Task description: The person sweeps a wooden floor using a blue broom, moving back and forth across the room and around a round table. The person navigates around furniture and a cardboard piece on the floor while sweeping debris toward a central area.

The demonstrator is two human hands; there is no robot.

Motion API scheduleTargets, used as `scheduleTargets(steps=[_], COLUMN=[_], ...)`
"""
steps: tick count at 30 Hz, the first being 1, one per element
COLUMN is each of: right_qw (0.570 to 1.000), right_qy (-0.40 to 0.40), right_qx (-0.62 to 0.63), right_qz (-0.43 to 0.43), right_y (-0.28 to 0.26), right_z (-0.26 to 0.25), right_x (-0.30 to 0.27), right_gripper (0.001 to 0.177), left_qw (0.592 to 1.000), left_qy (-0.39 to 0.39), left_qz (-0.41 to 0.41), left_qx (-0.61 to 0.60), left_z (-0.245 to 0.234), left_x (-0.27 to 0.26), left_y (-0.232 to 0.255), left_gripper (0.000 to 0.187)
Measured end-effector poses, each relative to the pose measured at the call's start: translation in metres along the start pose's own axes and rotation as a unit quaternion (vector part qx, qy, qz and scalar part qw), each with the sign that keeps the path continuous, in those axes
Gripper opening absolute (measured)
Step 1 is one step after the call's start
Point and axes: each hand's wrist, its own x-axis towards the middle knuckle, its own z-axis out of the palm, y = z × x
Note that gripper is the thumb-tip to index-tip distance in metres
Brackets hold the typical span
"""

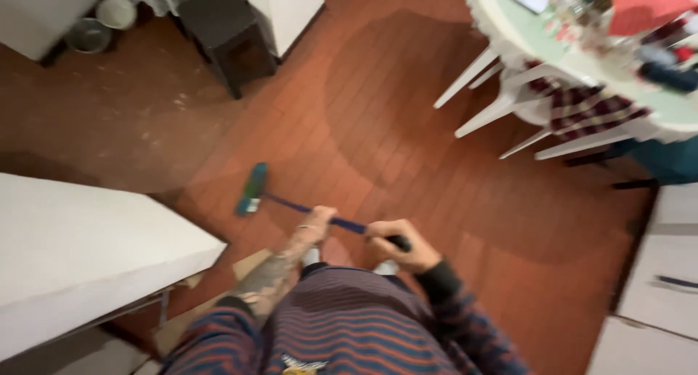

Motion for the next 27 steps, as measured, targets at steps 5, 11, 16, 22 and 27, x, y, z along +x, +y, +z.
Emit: scheduleTargets(steps=[5, 11, 16, 22, 27], right_qw=[0.999, 0.994, 0.987, 0.975, 0.979], right_qy=[0.002, 0.019, 0.047, 0.092, 0.159], right_qx=[-0.014, -0.025, -0.088, -0.138, -0.095], right_qz=[0.048, 0.103, 0.127, 0.145, 0.081], right_y=[-0.018, -0.063, -0.075, -0.118, -0.111], right_z=[-0.086, -0.195, -0.269, -0.302, -0.318], right_x=[-0.03, -0.103, -0.192, -0.242, -0.274], right_gripper=[0.02, 0.037, 0.036, 0.04, 0.043], left_qw=[0.988, 0.948, 0.967, 0.963, 0.968], left_qy=[-0.039, -0.149, -0.139, -0.234, -0.249], left_qz=[-0.136, -0.235, -0.115, -0.075, -0.028], left_qx=[-0.059, -0.158, -0.182, -0.112, -0.028], left_z=[0.067, 0.126, 0.148, 0.193, 0.213], left_x=[0.07, 0.143, 0.176, 0.212, 0.229], left_y=[0.049, 0.193, 0.346, 0.427, 0.442], left_gripper=[0.012, 0.018, 0.009, 0.005, 0.015])
